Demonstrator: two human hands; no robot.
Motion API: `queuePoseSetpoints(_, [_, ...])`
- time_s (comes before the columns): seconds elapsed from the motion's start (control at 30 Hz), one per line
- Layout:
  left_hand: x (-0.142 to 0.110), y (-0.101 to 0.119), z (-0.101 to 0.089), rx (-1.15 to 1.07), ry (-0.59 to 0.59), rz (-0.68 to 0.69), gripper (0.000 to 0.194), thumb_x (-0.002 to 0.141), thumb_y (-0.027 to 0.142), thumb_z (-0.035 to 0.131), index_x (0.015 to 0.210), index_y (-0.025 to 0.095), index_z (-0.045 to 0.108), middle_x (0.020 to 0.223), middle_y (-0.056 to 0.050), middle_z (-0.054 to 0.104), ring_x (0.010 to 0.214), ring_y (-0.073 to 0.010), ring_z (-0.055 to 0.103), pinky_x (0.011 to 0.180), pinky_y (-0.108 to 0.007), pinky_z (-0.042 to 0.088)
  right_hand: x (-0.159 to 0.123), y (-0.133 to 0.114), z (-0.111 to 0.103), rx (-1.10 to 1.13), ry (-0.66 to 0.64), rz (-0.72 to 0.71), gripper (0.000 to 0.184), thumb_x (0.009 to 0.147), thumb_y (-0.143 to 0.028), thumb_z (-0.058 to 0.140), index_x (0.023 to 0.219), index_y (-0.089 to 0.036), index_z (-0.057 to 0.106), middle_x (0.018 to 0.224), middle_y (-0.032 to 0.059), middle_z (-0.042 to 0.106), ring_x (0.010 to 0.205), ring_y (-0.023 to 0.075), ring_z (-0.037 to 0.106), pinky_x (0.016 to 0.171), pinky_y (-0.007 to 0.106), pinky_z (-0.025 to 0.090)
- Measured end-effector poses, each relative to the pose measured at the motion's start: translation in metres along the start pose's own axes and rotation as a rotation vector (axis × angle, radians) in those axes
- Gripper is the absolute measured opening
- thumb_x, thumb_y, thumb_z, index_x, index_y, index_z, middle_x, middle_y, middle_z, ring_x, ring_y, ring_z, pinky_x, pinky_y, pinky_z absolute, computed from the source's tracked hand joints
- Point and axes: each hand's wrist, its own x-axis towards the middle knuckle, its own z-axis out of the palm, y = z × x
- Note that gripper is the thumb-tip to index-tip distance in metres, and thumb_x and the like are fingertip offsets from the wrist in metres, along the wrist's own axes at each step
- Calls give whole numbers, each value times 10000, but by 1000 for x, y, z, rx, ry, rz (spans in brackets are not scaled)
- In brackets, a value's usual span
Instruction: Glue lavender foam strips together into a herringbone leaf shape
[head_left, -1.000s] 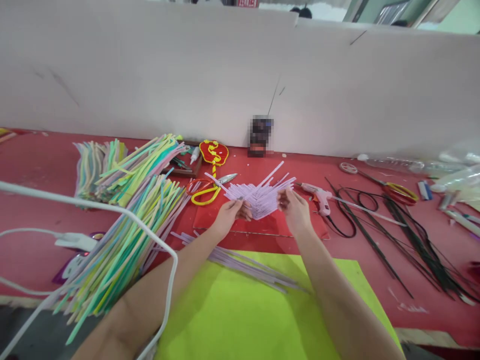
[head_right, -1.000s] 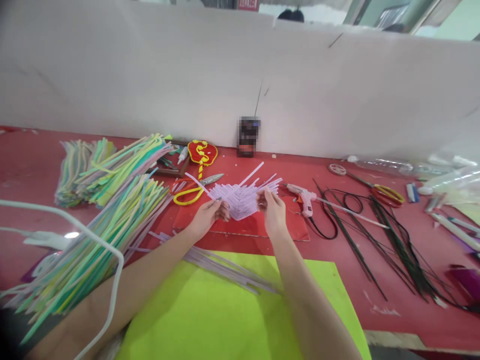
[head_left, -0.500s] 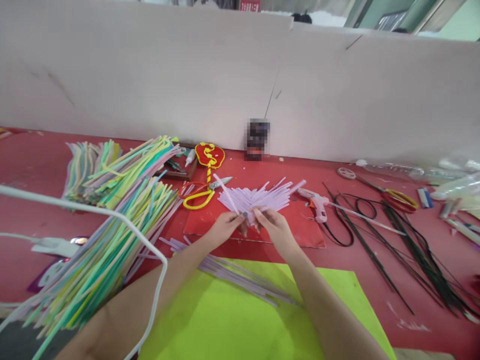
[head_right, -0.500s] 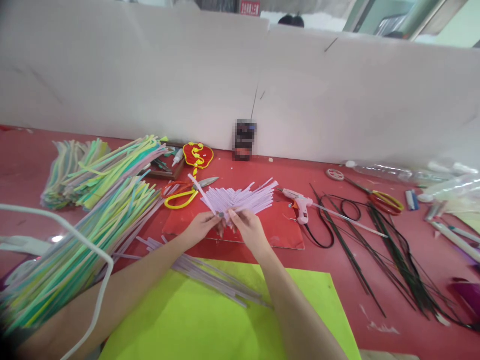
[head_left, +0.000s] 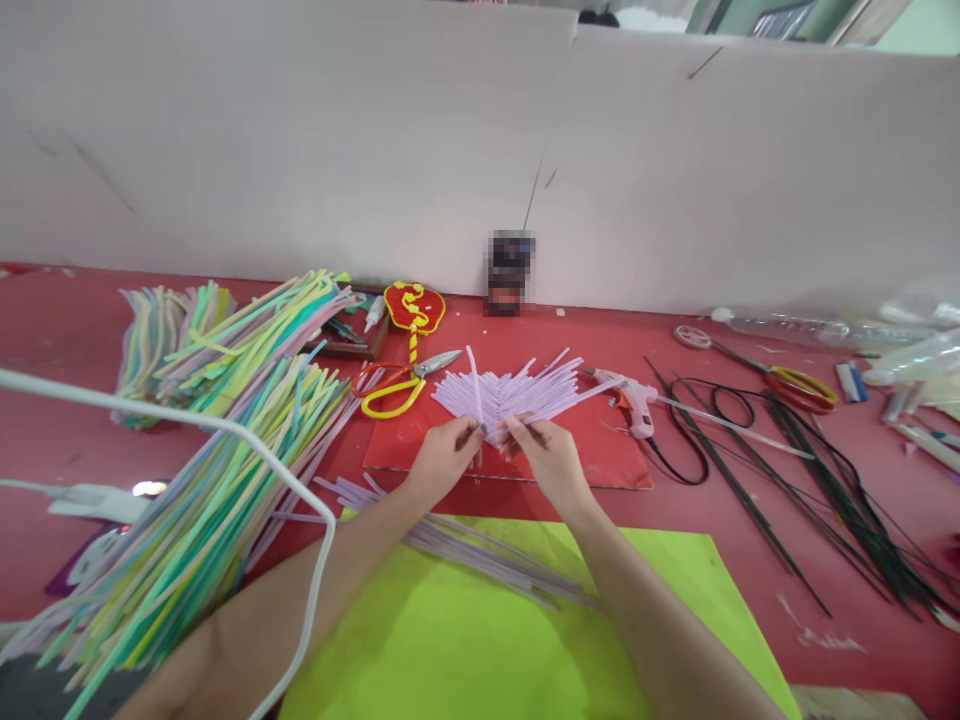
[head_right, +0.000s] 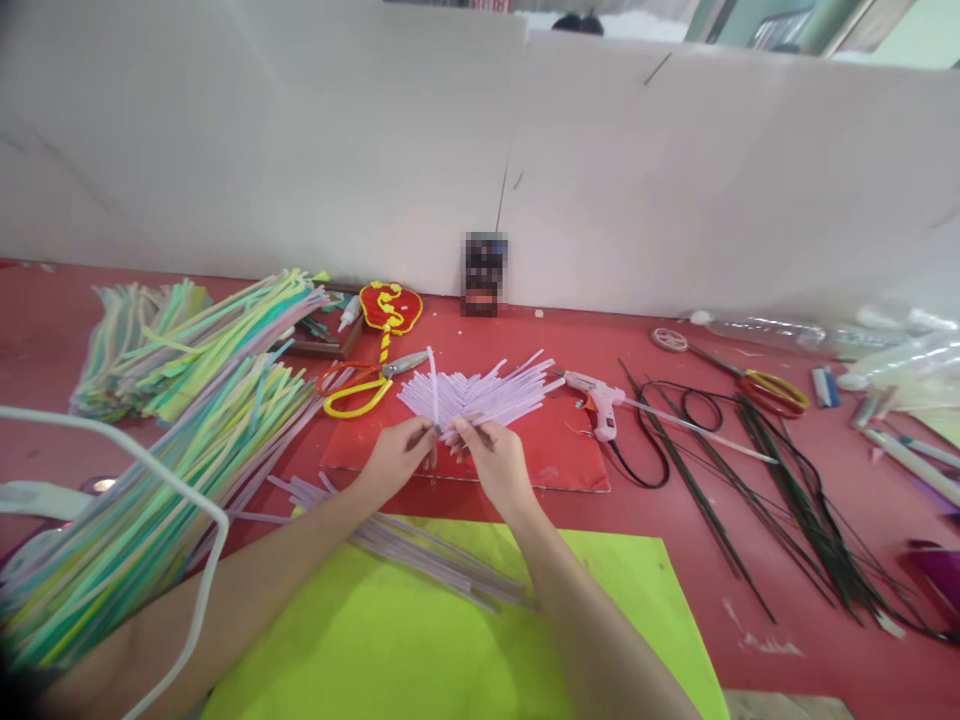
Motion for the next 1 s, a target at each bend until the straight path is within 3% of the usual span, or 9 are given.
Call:
queuePoseSetpoints(0.3, [-3,6,-1,320,-131,43,168,864,235,415,698,205,421,573,36,523,555,-135,512,561,-227,316,2,8,-3,-39,-19,-36,311,730,-465,671,647,-194,542,595,-23,600,525,115,567,574,259,484])
queuePoseSetpoints(0.5, [-6,7,0,342,-56,61,188,889,307,444,731,206,432,603,47,481,553,-125,463,553,-224,286,4,5,-3,-35,25,-49,345,719,-502,667,636,-201,521,565,-27,586,503,115,556,550,264,482])
queuePoseSetpoints(0.73, [-3,9,1,466,-104,4,217,929,282,419,726,207,418,583,43,481,558,-140,498,547,-228,294,4,13,-4,-43,0,-49,287,750,-461,653,694,-196,555,606,-18,595,543,121,565,582,274,498])
queuePoseSetpoints(0.87, [-3,10,1,503,-127,-24,185,942,228,386,784,198,477,603,25,535,589,-150,551,565,-228,327,5,12,-3,-45,35,-87,286,711,-463,675,696,-195,574,799,34,656,622,135,583,571,274,493])
queuePoseSetpoints(1.0, [-5,11,1,477,-199,2,221,952,204,339,867,184,541,613,13,582,584,-146,580,568,-224,358,3,10,-2,-102,0,-51,298,697,-474,675,771,-190,623,733,20,654,628,142,586,624,286,488])
